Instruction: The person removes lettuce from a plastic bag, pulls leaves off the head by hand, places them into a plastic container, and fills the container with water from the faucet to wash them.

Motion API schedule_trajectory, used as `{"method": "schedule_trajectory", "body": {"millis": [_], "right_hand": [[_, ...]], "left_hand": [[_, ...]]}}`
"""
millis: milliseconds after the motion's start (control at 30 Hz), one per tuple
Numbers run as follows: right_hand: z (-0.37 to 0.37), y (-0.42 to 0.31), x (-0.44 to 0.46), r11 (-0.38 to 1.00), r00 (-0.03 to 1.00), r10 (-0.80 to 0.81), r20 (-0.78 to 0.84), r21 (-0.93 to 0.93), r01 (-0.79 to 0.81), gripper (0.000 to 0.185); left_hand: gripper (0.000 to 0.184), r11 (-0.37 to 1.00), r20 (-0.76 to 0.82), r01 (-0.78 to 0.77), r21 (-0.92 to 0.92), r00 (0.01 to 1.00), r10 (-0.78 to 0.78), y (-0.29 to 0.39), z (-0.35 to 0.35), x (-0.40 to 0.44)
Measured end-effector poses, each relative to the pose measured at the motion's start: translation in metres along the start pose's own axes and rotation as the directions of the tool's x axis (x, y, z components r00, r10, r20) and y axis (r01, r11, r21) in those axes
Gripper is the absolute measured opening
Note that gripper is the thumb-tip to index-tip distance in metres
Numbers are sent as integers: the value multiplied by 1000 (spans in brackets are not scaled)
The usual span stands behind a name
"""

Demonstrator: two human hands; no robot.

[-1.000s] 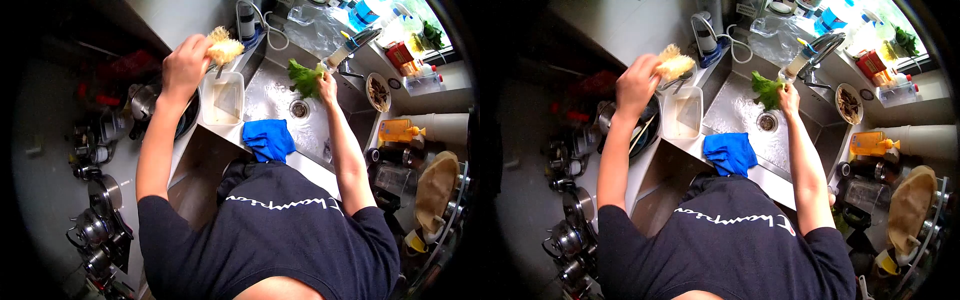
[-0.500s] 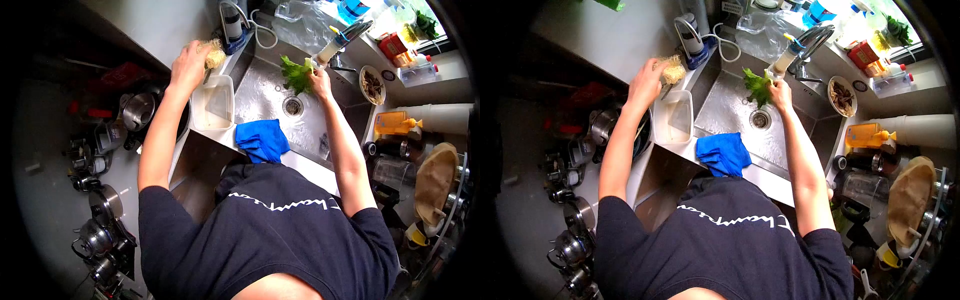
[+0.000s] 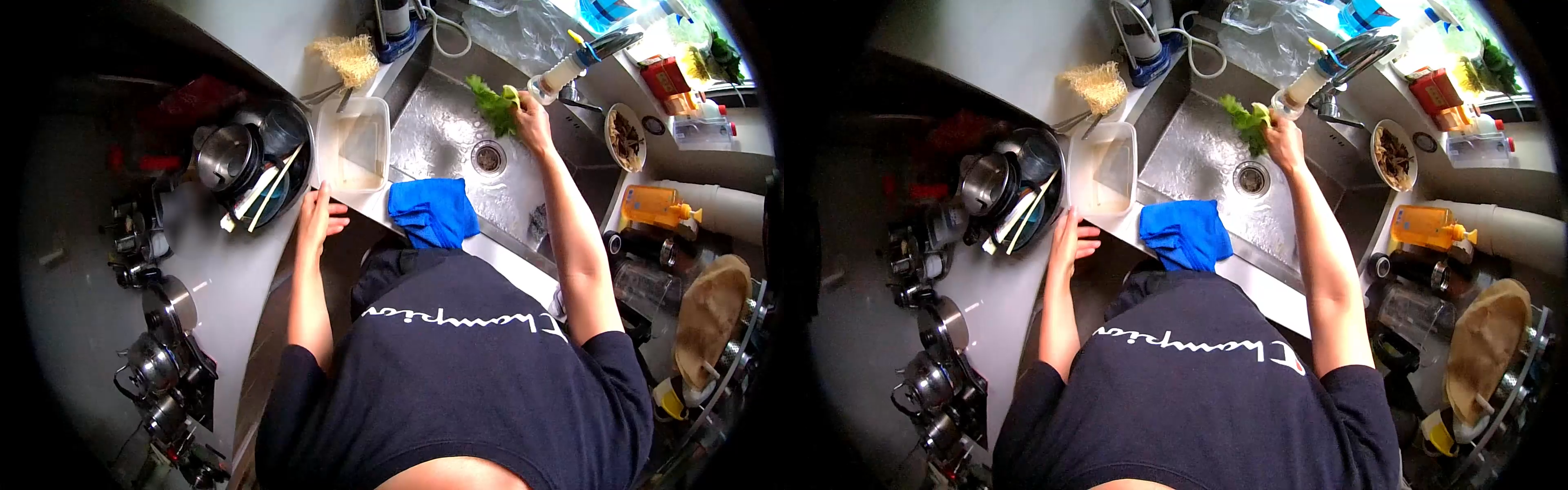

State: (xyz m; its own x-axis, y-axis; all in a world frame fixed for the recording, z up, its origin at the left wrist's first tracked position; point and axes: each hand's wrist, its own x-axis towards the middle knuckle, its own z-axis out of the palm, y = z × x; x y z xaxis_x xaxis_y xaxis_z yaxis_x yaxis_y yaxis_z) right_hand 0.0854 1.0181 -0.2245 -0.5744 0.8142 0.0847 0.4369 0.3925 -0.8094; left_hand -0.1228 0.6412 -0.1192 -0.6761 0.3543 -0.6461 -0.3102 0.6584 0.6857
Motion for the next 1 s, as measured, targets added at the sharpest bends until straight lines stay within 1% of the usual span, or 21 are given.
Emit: {"method": "schedule_trajectory", "body": {"millis": [33,67,133,167,200,267,300,333,400,433,467,533,567,633,667,733,833,867,967,1000], "right_hand": [[-13,-40,-9,979,982,185,-22,-83,-186,32],[-11,-41,-9,979,982,185,-23,-83,-186,32],[-11,-36,-10,976,977,213,19,-38,-212,30],[-8,-27,-14,993,992,110,62,31,-112,26],[-8,-19,-15,993,992,113,59,29,-115,26],[-5,-5,-18,979,971,156,-181,162,-127,25],[-14,-14,-23,978,977,194,-84,89,-187,24],[-15,-9,-25,976,975,206,-84,90,-198,24],[-17,1,-26,976,975,188,-116,137,-172,25],[-22,2,-27,964,967,238,-92,146,-223,26],[-22,7,-28,968,977,202,-69,164,-189,27],[-25,1,-33,974,976,205,-68,108,-197,28],[-24,5,-34,974,976,207,-74,110,-198,28],[-24,7,-36,942,949,300,-98,187,-279,28],[-26,2,-41,935,942,326,-85,178,-308,28],[-27,11,-46,933,939,333,-90,172,-315,30],[-31,21,-55,910,914,392,-107,187,-369,31],[-35,20,-60,891,889,436,-140,208,-404,31],[-45,39,-72,870,860,478,-177,229,-437,30],[-50,36,-78,854,840,506,-196,251,-456,30]], "left_hand": [[64,999,31,39,-26,999,-39,0,6,8],[64,999,31,39,-26,999,-38,-2,10,15],[56,979,76,85,-183,994,-72,-9,18,30],[42,955,144,92,-281,988,-53,-14,17,39],[42,956,147,92,-279,988,-52,-12,19,38],[41,968,155,86,-234,987,-50,-9,20,32],[40,976,88,93,-195,993,-77,-4,25,23],[40,977,91,100,-186,992,-84,-2,24,19],[39,987,196,46,-157,981,-15,0,23,12],[39,991,202,18,-136,979,10,5,25,8],[39,992,206,26,-127,979,1,9,28,6],[39,994,227,-69,-83,970,86,21,37,5],[38,993,277,-61,-101,957,87,30,43,4],[40,994,300,-78,-71,949,96,48,58,3],[42,995,318,-91,-44,943,100,54,66,5],[43,995,346,-96,-39,932,104,64,82,16],[42,995,435,-101,1,896,91,75,110,37],[42,994,450,-106,6,888,92,78,121,47],[44,998,581,14,58,812,-45,92,155,68],[44,998,596,7,68,802,-46,96,168,71]]}}
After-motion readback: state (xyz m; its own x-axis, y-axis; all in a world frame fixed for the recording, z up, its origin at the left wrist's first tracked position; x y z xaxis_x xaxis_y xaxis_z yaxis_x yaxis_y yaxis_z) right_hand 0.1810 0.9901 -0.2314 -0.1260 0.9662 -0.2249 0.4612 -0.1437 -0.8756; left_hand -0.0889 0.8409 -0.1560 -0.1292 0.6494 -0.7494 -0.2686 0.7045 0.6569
